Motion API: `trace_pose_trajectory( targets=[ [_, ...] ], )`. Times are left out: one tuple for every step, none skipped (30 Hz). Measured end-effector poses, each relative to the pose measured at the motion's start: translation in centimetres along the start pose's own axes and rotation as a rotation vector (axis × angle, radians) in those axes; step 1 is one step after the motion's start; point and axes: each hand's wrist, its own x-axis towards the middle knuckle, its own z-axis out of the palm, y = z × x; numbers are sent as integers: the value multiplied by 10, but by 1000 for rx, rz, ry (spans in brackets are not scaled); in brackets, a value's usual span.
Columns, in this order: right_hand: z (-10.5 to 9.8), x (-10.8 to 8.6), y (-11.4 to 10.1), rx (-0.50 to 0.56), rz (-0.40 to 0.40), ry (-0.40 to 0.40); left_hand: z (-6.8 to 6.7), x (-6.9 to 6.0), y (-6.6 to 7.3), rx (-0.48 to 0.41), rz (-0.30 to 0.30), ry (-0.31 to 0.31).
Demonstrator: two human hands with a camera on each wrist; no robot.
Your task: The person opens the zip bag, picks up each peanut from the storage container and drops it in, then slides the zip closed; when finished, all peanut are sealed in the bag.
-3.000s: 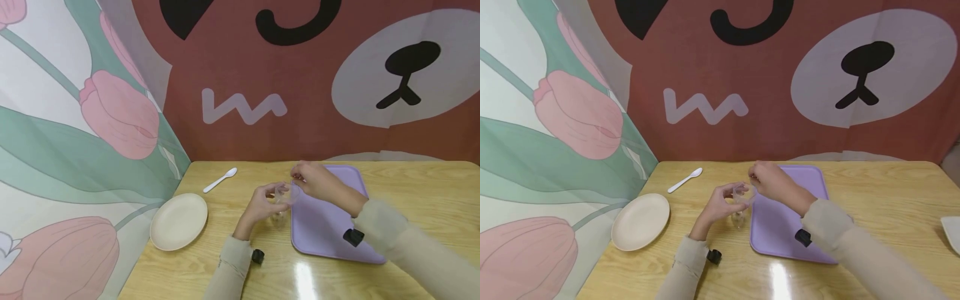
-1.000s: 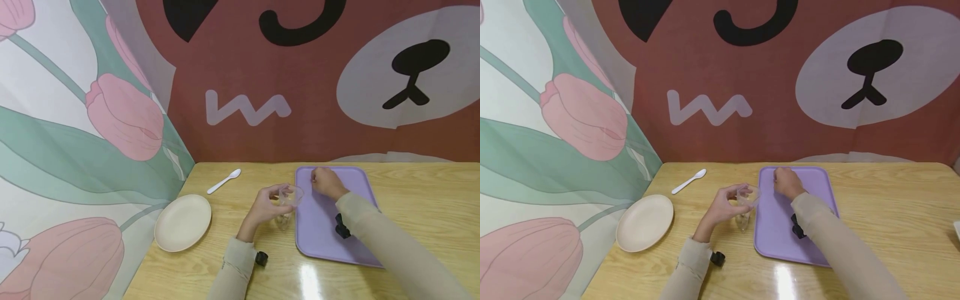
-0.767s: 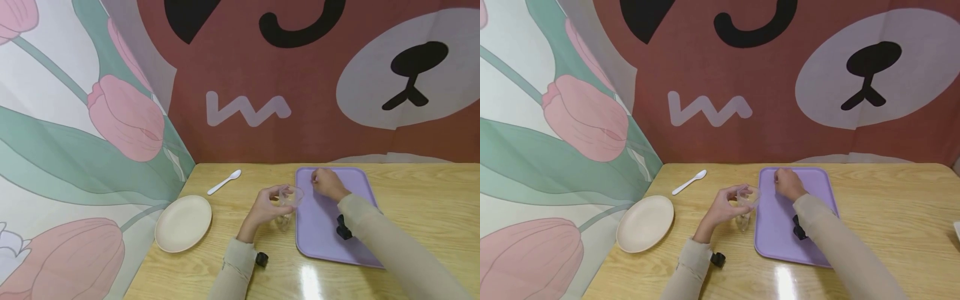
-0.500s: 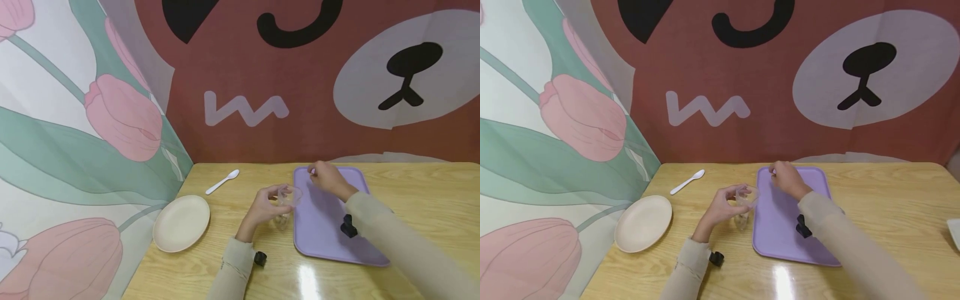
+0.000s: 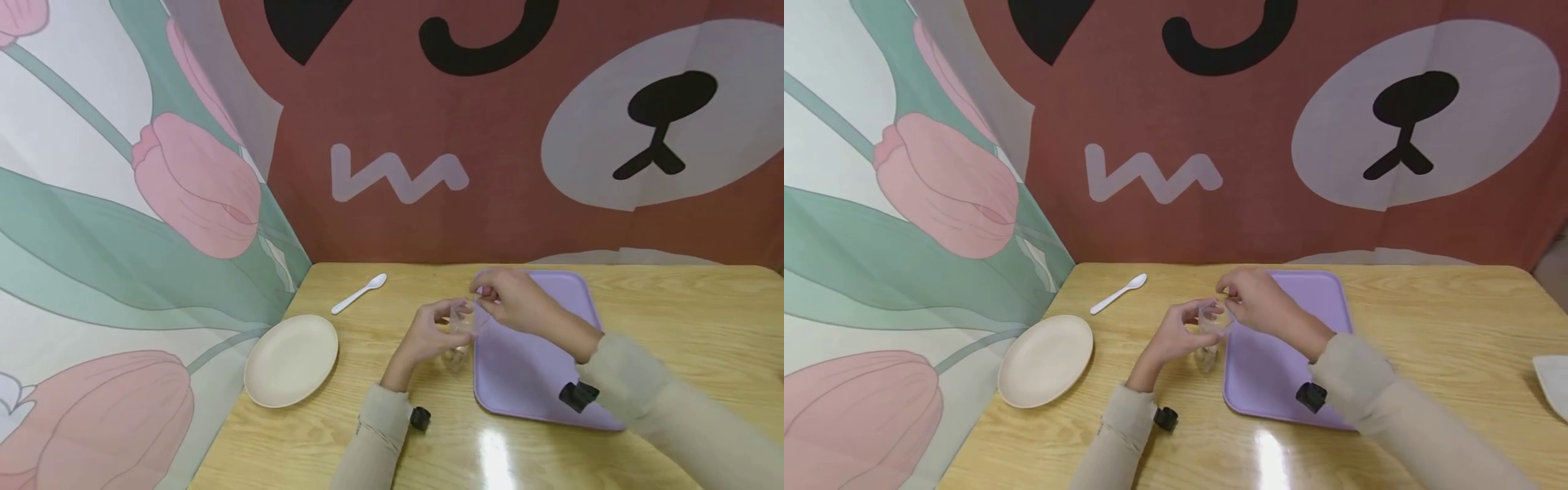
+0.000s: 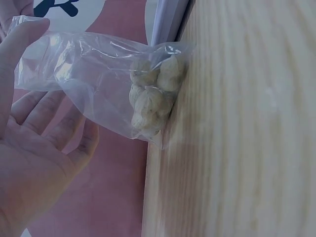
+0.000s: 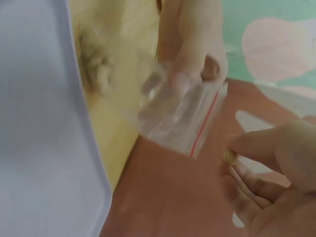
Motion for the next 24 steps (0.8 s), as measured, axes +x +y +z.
trace_pose_trajectory(
  targets=[
    [2,0,-2,5,-5,-11,-1,0,0,-1,1,-2],
    [4,0,-4,13,-12,-20,-1,0,-1,-2,2,-3],
    [6,0,-6,19,-13,-30,-1,0,-1,-4,2,-4],
    [9,0,-7,28,-14,-40,-2,-1,0,-6,0,-5],
    [11,0,-8,34,-14,-47,-2,-1,0,-8,-2,-6],
    [13,0,-9,38,-15,-53,-2,-1,0,-9,-2,-5],
    [15,0,-9,42,-14,-58,-2,-1,0,-8,-3,-5],
    [16,0,-10,47,-15,-62,-2,-2,1,-5,-2,-6],
    [17,0,-10,50,-13,-64,-2,-2,1,-2,-1,-6],
    [18,-1,-10,53,-14,-64,-1,-1,0,0,-2,-7],
    [19,-1,-10,54,-13,-66,-1,-1,0,4,-1,-7],
    [19,-1,-10,55,-13,-66,-1,-1,0,7,1,-7],
    [19,-1,-11,59,-13,-64,-1,-1,-1,11,1,-6],
    [19,-1,-11,64,-12,-64,-1,-1,-1,12,3,-6],
    [19,-1,-11,71,-11,-65,-1,-1,-1,15,5,-5],
    [19,-1,-12,76,-11,-66,-1,-1,-1,16,6,-5],
    [19,-1,-12,81,-10,-67,-1,-1,-1,18,7,-6],
    [19,-1,-12,85,-10,-65,-2,-1,-1,19,8,-7],
    [18,-1,-13,92,-9,-66,-2,-1,-1,21,9,-8],
    [18,-1,-14,95,-6,-65,-3,-1,0,20,8,-9],
    [18,-1,-14,98,-3,-63,-3,-1,0,20,7,-10],
    [17,-2,-15,99,1,-56,-3,-2,1,18,6,-11],
    [17,-3,-16,92,6,-45,-4,-2,1,19,5,-12],
    [16,-4,-17,85,13,-31,-4,-2,2,19,4,-12]
  ],
)
